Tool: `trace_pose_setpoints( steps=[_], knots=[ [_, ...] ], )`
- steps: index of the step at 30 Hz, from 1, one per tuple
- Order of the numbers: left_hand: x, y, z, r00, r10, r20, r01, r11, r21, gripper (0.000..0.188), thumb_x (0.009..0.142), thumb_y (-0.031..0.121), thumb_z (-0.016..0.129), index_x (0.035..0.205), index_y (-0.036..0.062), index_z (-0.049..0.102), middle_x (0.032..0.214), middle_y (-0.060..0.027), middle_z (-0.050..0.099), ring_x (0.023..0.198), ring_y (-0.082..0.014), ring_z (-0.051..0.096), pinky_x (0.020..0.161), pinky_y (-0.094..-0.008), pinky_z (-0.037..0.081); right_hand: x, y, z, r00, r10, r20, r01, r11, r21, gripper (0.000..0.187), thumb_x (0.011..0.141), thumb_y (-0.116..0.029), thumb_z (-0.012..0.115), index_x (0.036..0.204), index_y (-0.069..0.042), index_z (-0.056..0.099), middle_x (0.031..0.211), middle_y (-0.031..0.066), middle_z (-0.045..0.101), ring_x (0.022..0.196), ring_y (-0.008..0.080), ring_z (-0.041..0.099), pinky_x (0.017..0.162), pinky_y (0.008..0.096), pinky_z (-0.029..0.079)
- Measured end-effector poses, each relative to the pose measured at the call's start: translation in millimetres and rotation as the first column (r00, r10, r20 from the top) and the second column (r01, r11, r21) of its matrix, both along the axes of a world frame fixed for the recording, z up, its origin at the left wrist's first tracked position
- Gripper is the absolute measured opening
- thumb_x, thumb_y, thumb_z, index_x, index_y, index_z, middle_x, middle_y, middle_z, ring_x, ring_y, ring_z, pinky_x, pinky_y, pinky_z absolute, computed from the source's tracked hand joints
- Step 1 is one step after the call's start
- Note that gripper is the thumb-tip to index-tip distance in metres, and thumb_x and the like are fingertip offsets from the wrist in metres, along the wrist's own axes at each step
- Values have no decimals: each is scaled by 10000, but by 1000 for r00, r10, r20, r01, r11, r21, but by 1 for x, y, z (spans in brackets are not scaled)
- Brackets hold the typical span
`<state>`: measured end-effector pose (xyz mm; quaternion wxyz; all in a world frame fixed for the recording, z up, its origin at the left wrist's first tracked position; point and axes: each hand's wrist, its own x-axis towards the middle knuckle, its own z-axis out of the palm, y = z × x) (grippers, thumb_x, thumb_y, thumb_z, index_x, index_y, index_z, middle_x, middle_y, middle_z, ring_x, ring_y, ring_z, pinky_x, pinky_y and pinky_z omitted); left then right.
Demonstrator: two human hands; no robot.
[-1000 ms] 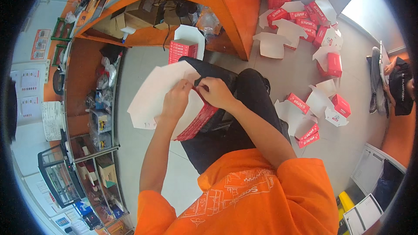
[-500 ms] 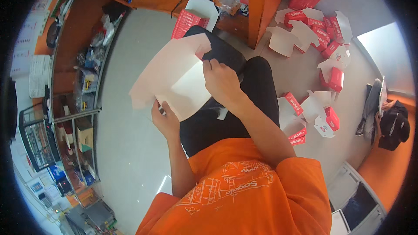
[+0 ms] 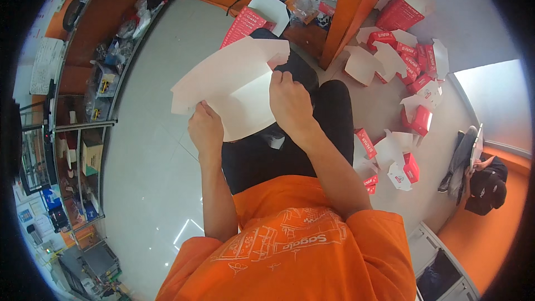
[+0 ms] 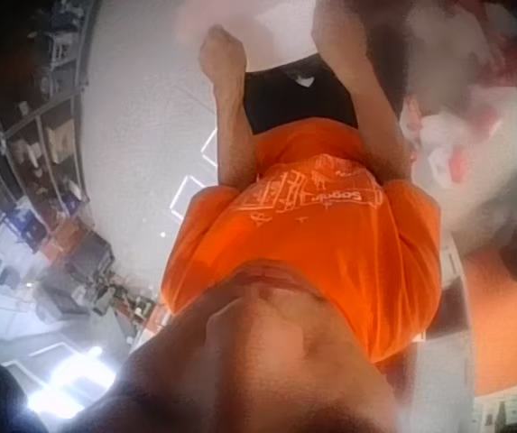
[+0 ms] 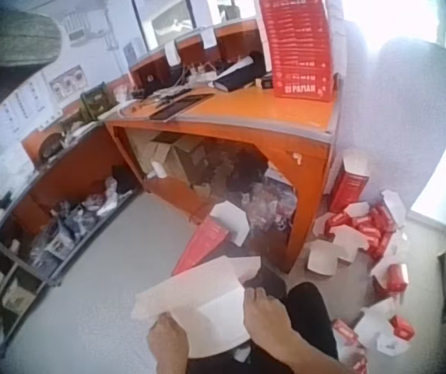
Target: The person assembles red and white cardboard boxes by folding and interlocking the flaps. They repeatedly pick up flat pieces, fold them into box shapes, and place the finished boxes on the floor.
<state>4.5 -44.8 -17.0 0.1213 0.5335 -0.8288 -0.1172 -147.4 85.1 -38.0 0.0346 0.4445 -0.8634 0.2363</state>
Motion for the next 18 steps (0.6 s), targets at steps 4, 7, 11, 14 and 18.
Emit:
trace_pose_setpoints(
  steps=[4, 7, 11, 14, 18],
  knots=[
    [5, -2, -14, 999, 0, 39, 3, 997, -83, 357, 1043, 248, 495, 898, -19, 681, 844, -260, 717, 783, -490, 694, 713, -557, 565, -3, 0, -2, 1000, -7, 14, 7, 999, 43, 130, 867, -31, 589, 970, 43, 560, 880, 206, 622, 675, 367, 706, 584, 433, 593],
    [8, -9, -19, 999, -32, 34, 34, 996, -77, 341, 1035, 229, 506, 888, -21, 686, 838, -262, 714, 795, -493, 694, 724, -563, 563, -4, -1, 0, 1000, 11, 7, -11, 999, 33, 139, 871, -36, 588, 979, 47, 562, 887, 210, 624, 658, 381, 706, 572, 440, 591],
    [11, -8, -14, 999, -33, 5, 33, 999, -7, 310, 1017, 219, 542, 915, -33, 692, 843, -259, 713, 836, -483, 692, 759, -540, 554, 2, -2, 0, 1000, 6, 9, -7, 999, 36, 137, 867, -52, 596, 975, 32, 583, 902, 183, 628, 712, 348, 706, 595, 418, 600],
    [15, 0, -11, 994, -52, -92, 55, 998, 22, 257, 989, 190, 586, 976, -38, 705, 865, -257, 716, 865, -464, 695, 784, -517, 544, 0, -3, -7, 999, 12, -33, -12, 1000, -28, 144, 865, -67, 600, 981, 17, 605, 919, 160, 632, 774, 317, 699, 620, 402, 611],
    [24, 9, -22, 988, -78, -136, 78, 997, -2, 214, 954, 132, 620, 1040, -41, 713, 923, -259, 719, 887, -446, 701, 790, -501, 539, 6, -6, -12, 998, -56, -24, 55, 998, -39, 190, 879, -104, 590, 1023, 12, 634, 944, 156, 634, 813, 311, 691, 623, 403, 620]
  ],
)
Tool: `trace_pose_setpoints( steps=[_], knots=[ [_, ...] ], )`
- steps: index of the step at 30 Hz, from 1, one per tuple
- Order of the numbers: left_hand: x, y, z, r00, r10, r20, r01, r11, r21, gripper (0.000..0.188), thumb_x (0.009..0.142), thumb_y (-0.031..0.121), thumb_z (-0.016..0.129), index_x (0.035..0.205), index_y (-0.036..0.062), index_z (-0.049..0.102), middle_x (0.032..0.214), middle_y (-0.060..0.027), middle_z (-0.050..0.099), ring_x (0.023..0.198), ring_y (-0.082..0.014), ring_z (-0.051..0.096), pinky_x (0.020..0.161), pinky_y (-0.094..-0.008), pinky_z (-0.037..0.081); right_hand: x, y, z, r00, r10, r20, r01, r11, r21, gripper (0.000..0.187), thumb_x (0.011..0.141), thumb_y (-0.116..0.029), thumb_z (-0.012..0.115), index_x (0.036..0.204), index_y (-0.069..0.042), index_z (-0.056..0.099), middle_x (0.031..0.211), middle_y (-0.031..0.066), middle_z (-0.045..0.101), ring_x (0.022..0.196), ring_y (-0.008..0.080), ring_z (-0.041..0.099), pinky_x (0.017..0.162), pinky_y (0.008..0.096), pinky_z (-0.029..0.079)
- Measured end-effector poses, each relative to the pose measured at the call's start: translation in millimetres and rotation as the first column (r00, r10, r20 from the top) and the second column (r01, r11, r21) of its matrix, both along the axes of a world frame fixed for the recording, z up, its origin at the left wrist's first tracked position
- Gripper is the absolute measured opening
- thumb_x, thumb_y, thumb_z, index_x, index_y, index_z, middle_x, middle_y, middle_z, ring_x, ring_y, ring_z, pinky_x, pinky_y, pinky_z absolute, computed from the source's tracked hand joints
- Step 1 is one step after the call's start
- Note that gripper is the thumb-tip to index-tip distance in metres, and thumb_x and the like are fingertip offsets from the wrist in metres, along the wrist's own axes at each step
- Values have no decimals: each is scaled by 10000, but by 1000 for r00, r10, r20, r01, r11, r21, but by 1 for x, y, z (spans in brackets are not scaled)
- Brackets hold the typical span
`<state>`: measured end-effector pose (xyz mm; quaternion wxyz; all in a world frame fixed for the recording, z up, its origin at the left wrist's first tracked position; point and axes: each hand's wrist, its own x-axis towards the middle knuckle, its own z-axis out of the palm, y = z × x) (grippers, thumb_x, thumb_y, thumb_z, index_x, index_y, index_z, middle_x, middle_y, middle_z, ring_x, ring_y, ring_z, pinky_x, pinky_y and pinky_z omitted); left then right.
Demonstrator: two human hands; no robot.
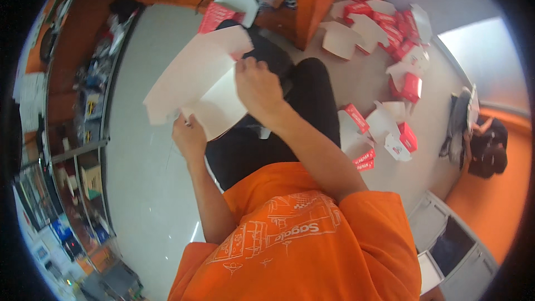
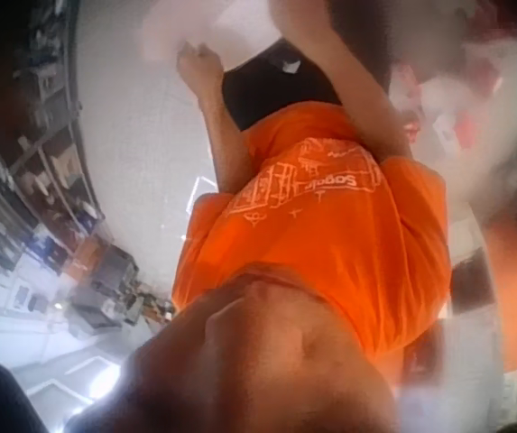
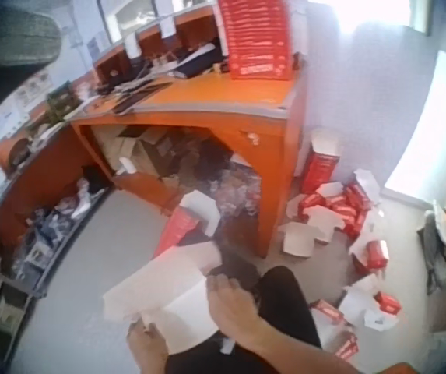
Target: The person assembles red and white cardboard boxes by folding and interlocking the flaps. They repeatedly pick up flat pieces, fold them into box shapes, and place the finished boxes on the floor.
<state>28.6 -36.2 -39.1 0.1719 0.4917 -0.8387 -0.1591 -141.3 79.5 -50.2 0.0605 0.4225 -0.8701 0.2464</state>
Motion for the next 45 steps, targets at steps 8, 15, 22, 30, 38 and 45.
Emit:
trace_pose_setpoints(
  steps=[8, 15, 22, 30, 38, 45],
  knots=[
    [-18, -30, -20, 991, -121, -64, 118, 992, -45, 245, 947, 29, 600, 1172, -19, 684, 1011, -249, 673, 933, -425, 652, 799, -482, 521, 0, 7, 0, 926, -129, 354, 172, 981, -91, 426, 935, -146, 593, 1332, 9, 575, 995, 182, 618, 811, 361, 693, 684, 461, 595],
    [-1, -49, -15, 980, 48, -194, 43, 898, 438, 388, 1018, 100, 492, 1365, -61, 551, 1286, -194, 642, 1194, -290, 622, 1035, -392, 469, -53, 92, -1, 826, -166, 538, 401, 844, -356, 231, 959, -244, 660, 1093, -62, 705, 950, 165, 683, 818, 369, 698, 695, 458, 580],
    [-11, -38, 13, 991, 128, -39, -82, 810, 581, 554, 1094, 394, 504, 1411, -60, 518, 1291, -161, 644, 1143, -252, 630, 992, -379, 504, -201, 175, -317, 646, -602, 470, 583, 786, 205, 252, 934, -121, 628, 1176, -56, 656, 1127, 177, 676, 930, 416, 685, 810, 494, 569],
    [-34, -42, 10, 942, 116, 316, -209, 937, 280, 492, 1091, 317, 498, 1415, -53, 499, 1332, -177, 616, 1182, -284, 627, 1004, -411, 507, -266, 161, -473, 506, -801, 321, 509, 577, 638, 736, 930, -73, 581, 1601, -182, 298, 1543, 90, 443, 941, 403, 678, 789, 496, 602],
    [-68, -39, 1, 939, -2, 343, -89, 965, 247, 512, 1083, 335, 488, 1409, -60, 501, 1369, -193, 594, 1236, -302, 596, 1053, -436, 479, -259, 191, -489, 445, -871, 207, 631, 469, 619, 312, 933, -116, 609, 1242, -152, 611, 1383, 120, 515, 1047, 393, 612, 786, 494, 593],
    [-51, -38, 15, 891, -439, 112, 400, 879, 260, 530, 1076, 351, 479, 1403, -66, 503, 1401, -208, 574, 1283, -318, 570, 1095, -459, 454, -141, 244, -411, 276, -714, 644, 856, 487, 174, 402, 1032, -226, 559, 1342, 30, 578, 1309, 287, 618, 1166, 435, 623, 1038, 461, 475]
  ],
)
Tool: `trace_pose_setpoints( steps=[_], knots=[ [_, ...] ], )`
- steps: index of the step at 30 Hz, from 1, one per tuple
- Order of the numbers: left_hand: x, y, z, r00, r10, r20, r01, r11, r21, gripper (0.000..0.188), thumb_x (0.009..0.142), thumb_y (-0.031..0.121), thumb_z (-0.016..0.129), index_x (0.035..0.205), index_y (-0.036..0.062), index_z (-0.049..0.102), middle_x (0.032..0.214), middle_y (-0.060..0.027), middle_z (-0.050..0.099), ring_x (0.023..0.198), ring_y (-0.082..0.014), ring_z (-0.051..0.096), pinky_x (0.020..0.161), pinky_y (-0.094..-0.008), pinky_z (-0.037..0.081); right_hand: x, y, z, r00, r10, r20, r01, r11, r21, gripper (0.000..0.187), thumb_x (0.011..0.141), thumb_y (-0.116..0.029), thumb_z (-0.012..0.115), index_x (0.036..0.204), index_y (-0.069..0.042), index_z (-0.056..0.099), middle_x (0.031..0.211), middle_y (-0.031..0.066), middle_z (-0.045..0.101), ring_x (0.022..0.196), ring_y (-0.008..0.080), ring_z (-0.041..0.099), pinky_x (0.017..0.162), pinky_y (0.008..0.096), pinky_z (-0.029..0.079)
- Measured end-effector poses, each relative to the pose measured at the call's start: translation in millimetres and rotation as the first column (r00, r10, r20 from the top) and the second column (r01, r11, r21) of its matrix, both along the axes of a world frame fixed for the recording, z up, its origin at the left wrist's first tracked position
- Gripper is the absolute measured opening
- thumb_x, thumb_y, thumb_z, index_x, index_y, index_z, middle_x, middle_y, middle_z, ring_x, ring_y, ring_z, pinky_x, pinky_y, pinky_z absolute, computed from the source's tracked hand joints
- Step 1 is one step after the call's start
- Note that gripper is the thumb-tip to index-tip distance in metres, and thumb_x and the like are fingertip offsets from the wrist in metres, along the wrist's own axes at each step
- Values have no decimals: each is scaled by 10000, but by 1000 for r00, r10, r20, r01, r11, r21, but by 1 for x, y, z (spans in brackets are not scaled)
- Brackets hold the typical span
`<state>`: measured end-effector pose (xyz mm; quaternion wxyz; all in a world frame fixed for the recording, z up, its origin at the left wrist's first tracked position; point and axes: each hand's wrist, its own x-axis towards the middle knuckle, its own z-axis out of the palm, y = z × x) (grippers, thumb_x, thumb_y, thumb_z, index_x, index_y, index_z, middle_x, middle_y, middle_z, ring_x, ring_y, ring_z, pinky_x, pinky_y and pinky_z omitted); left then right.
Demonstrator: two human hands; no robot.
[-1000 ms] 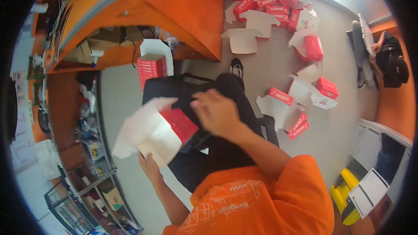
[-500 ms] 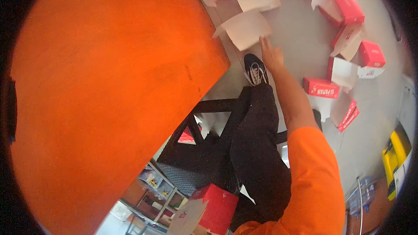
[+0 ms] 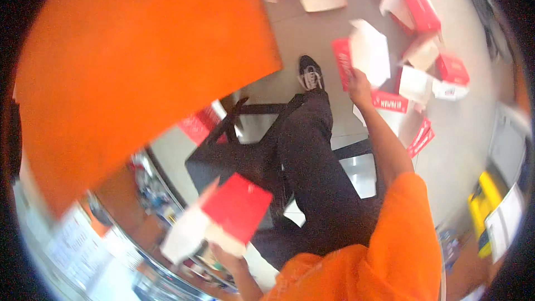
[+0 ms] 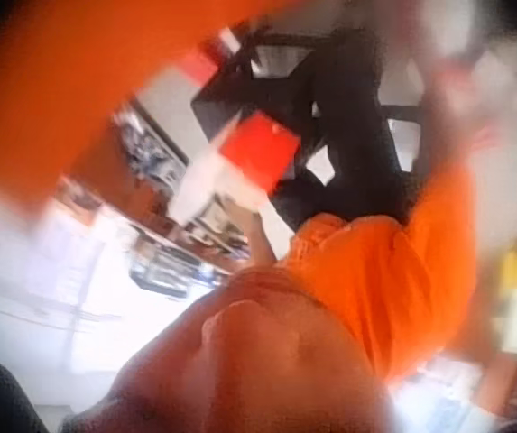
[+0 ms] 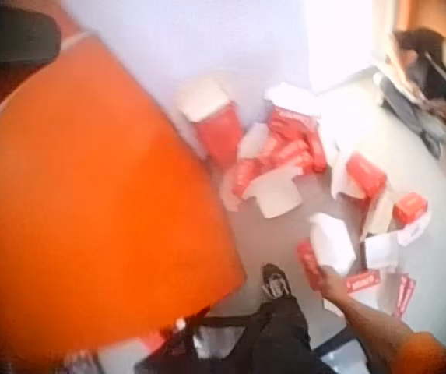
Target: The person assembles red and white cardboard boxes by folding and interlocking the flaps. They repeatedly pick up flat pieces, fold them into box shapes, and place the finished boxes on the floor.
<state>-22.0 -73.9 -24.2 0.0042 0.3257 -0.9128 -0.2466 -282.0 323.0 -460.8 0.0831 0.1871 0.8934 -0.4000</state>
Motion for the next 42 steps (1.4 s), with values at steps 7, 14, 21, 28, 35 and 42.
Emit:
trace_pose_setpoints(
  steps=[7, 14, 21, 28, 35, 42],
  knots=[
    [-21, 15, -18, 941, 303, -151, -253, 926, 280, 440, 1122, 275, 399, 1380, -34, 576, 1242, -204, 698, 1150, -299, 671, 989, -392, 506, 74, 5, 271, 949, -45, -313, -107, 886, -452, 307, 1090, -127, 483, 1311, 79, 543, 1218, 213, 653, 1091, 251, 625, 928, 374, 489],
    [-32, 9, -34, 927, 175, -332, -132, 980, 146, 371, 1057, 185, 481, 1387, 66, 604, 1150, -275, 698, 1069, -470, 663, 918, -488, 521, 140, -58, 446, 34, 732, -681, -744, 473, 472, 392, 726, -26, 680, 1106, -118, 706, 980, 50, 639, 978, 254, 627, 921, 530, 466],
    [-30, 21, -44, 873, 161, -459, -226, 970, -89, 189, 867, 58, 647, 1031, -7, 715, 824, -222, 643, 809, -411, 622, 739, -518, 515, 109, -131, 463, -235, 894, -381, -609, 170, 774, 434, 829, -89, 665, 1249, -197, 693, 890, 5, 557, 889, 207, 559, 914, 497, 447],
    [-13, 31, -33, 889, 187, -419, -244, 966, -86, 192, 831, 68, 694, 997, -25, 673, 832, -251, 684, 829, -464, 669, 725, -527, 530, 117, -155, 463, -257, 889, -379, -613, 153, 775, 445, 838, -71, 678, 1265, -198, 699, 888, 3, 547, 877, 198, 547, 913, 465, 426],
    [-1, 31, -6, 899, 275, -340, -271, 961, 60, 226, 938, 135, 634, 1075, -34, 693, 884, -266, 716, 868, -433, 713, 742, -498, 548, 115, -154, 459, -302, 882, -361, -628, 101, 772, 386, 870, -123, 624, 1247, -180, 687, 900, 2, 570, 891, 197, 553, 912, 497, 435],
    [23, 15, 3, 739, 645, -195, -297, 571, 766, 557, 1074, 431, 511, 1311, -54, 648, 1099, -157, 749, 998, -266, 728, 895, -358, 544, 129, -174, 470, -341, 848, -406, -622, 120, 774, 315, 885, -186, 630, 1193, -176, 694, 910, 5, 573, 914, 200, 564, 923, 494, 425]
  ],
)
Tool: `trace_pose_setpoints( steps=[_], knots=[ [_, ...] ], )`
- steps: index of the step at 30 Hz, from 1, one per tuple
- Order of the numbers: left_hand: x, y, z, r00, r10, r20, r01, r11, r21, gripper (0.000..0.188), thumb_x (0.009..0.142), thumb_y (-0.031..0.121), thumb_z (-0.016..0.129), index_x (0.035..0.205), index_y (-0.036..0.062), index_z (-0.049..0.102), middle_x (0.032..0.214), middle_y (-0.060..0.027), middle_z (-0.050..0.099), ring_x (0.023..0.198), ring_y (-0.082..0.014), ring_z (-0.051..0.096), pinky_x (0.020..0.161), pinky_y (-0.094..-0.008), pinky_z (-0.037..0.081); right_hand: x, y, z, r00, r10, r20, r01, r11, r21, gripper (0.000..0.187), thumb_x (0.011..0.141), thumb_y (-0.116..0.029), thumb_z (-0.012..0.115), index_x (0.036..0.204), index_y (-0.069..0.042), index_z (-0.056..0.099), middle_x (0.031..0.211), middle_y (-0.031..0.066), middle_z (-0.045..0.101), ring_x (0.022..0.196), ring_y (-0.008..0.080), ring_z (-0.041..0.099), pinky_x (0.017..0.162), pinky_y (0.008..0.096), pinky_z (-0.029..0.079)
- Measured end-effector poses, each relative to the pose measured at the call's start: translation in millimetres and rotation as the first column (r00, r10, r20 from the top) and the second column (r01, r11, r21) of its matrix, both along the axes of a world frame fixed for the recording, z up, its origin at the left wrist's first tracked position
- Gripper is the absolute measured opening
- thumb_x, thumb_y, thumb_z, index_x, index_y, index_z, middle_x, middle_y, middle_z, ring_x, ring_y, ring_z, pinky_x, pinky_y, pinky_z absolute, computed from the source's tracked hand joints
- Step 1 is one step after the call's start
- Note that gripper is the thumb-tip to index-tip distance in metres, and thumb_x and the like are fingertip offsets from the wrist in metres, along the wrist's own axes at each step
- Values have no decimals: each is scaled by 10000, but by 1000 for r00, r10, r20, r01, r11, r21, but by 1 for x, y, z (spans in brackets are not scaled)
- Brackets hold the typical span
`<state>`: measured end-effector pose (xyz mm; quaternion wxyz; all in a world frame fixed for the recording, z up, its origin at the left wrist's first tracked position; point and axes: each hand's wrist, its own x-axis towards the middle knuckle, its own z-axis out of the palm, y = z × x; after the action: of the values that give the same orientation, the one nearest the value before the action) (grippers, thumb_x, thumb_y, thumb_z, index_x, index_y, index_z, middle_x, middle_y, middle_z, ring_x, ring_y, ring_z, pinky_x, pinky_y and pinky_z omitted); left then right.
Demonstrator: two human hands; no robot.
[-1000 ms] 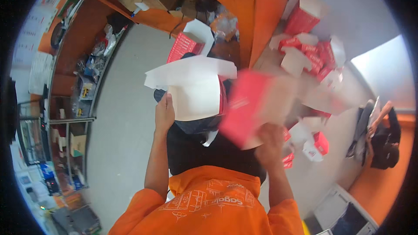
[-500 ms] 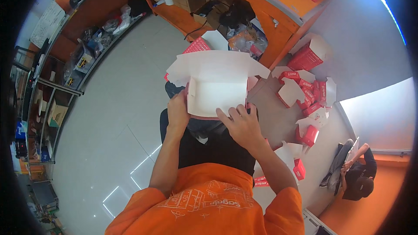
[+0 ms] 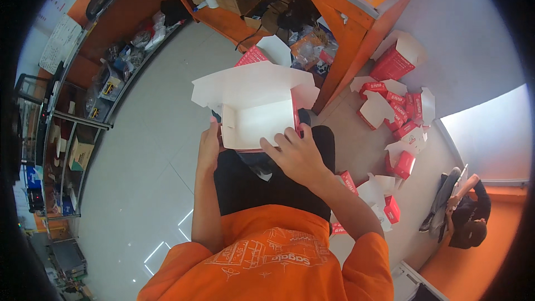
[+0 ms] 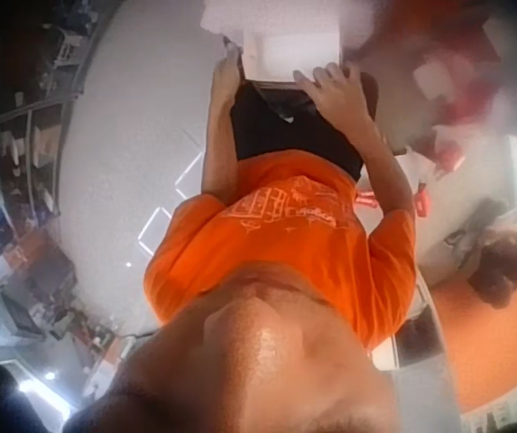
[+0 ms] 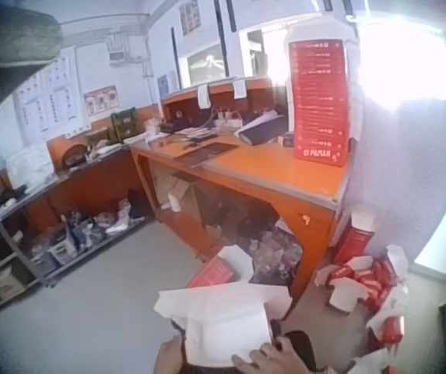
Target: The person assembles red and white cardboard boxes by folding and interlocking the flaps. They repeatedly pick up flat pieces, fold them into box shapes, and place the finished boxes on the floor.
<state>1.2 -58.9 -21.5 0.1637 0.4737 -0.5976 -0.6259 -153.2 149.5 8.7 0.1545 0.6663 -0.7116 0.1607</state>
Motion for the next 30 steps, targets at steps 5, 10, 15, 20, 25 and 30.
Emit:
trace_pose_setpoints(
  steps=[5, 10, 15, 20, 25, 30],
  knots=[
    [9, -5, 4, 978, -207, -20, 206, 978, -20, 568, 1039, 386, 606, 1391, -60, 574, 1328, -193, 657, 1154, -272, 670, 935, -370, 543, 3, -5, -13, 997, 3, 82, -6, 999, 39, 290, 899, -169, 626, 1179, -171, 702, 950, 20, 593, 965, 212, 581, 945, 480, 439],
    [-10, 35, 20, 979, -166, 114, 171, 386, -906, 556, 933, 190, 715, 1424, -10, 550, 1231, -185, 686, 1071, -327, 689, 882, -387, 557, -7, 5, -21, 881, 56, 471, 97, 950, -295, 446, 800, 9, 737, 1227, -108, 685, 1211, 99, 570, 1082, 264, 605, 921, 407, 521],
    [-55, 78, 64, 639, -703, 311, 623, 236, -746, 685, 889, 97, 699, 1523, 138, 444, 1190, -171, 691, 1017, -388, 683, 814, -452, 569, -12, 17, -59, 705, 174, 688, 209, 875, -436, 556, 702, 136, 780, 1220, -39, 677, 1450, 177, 418, 1325, 334, 518, 1038, 418, 518],
    [-69, 54, 51, 585, -717, 378, 660, 149, -737, 524, 919, 38, 630, 1422, 156, 543, 1046, -132, 731, 860, -365, 708, 697, -459, 571, -21, 21, -79, 94, 214, 972, 404, 884, -234, 667, 864, 97, 684, 1468, -63, 450, 1492, 121, 403, 1324, 247, 532, 968, 362, 565],
    [-61, 56, 61, 591, -685, 426, 662, 110, -741, 345, 899, 15, 628, 1229, 115, 625, 948, -99, 745, 766, -329, 715, 647, -431, 573, -31, -1, -90, -130, 153, 980, 419, 904, -85, 501, 875, -13, 707, 1350, -27, 552, 1285, 111, 560, 1098, 214, 660, 861, 321, 580],
    [-59, 57, 62, 577, -650, 495, 642, -14, -767, 326, 865, 0, 646, 1171, 113, 634, 926, -83, 741, 725, -293, 714, 627, -404, 573, -28, -9, -81, -64, 15, 998, 400, 916, 12, 445, 842, -61, 752, 1261, 3, 616, 1164, 121, 644, 954, 184, 702, 784, 309, 588]
  ],
)
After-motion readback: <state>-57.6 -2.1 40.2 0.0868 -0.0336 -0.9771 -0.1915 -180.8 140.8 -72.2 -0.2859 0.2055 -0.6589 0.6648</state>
